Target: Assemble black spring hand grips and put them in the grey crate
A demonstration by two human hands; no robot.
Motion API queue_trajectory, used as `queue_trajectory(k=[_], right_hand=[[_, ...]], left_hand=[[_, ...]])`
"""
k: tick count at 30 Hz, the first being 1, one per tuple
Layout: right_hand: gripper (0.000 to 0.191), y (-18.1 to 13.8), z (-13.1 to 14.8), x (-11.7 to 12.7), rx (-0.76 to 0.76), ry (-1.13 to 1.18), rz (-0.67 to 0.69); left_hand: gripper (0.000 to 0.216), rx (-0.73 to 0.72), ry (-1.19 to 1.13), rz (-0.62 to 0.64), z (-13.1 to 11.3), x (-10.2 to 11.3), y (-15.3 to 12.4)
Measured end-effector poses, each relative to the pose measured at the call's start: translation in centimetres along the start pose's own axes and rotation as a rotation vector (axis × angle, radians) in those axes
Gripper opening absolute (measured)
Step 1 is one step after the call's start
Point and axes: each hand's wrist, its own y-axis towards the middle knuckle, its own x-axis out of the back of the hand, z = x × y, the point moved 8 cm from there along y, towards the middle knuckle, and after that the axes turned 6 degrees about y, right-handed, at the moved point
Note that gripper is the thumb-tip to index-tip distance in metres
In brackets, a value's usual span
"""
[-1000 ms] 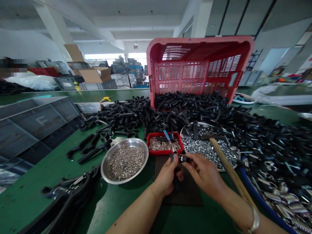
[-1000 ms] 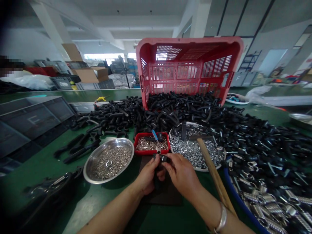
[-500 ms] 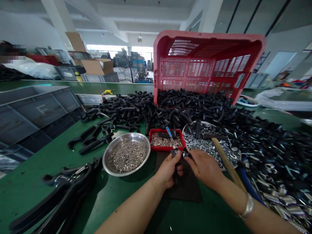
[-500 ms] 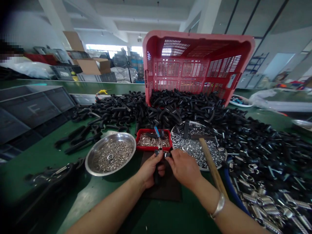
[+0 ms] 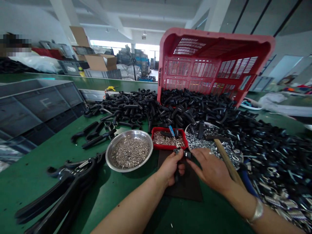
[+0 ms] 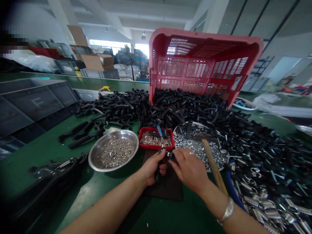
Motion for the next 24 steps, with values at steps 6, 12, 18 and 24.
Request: queue_trajectory(k=[6, 12, 18, 24], right_hand=[[0.051, -0.3, 0.0, -0.4, -0.055, 0.049, 0.051], [0.064, -0.5, -0.4, -1.7, -0.176, 0.34, 0.266], [0.057, -1.2, 0.3, -0.8, -0.193, 0.429, 0.077], [0.059, -1.6, -0.6, -1.9, -0.225, 0.492, 0.283]], left_hand=[[0.037, 0.001, 0.033, 0.006, 0.0, 0.0, 0.0], [0.039, 0.0, 0.08, 0.036, -0.1, -0.2, -0.1], [0.04, -0.079, 0.303, 0.013, -0.6, -0.2, -0.4], [0.034, -0.429, 0.982, -0.006, -4.2, -1.6, -2.2]])
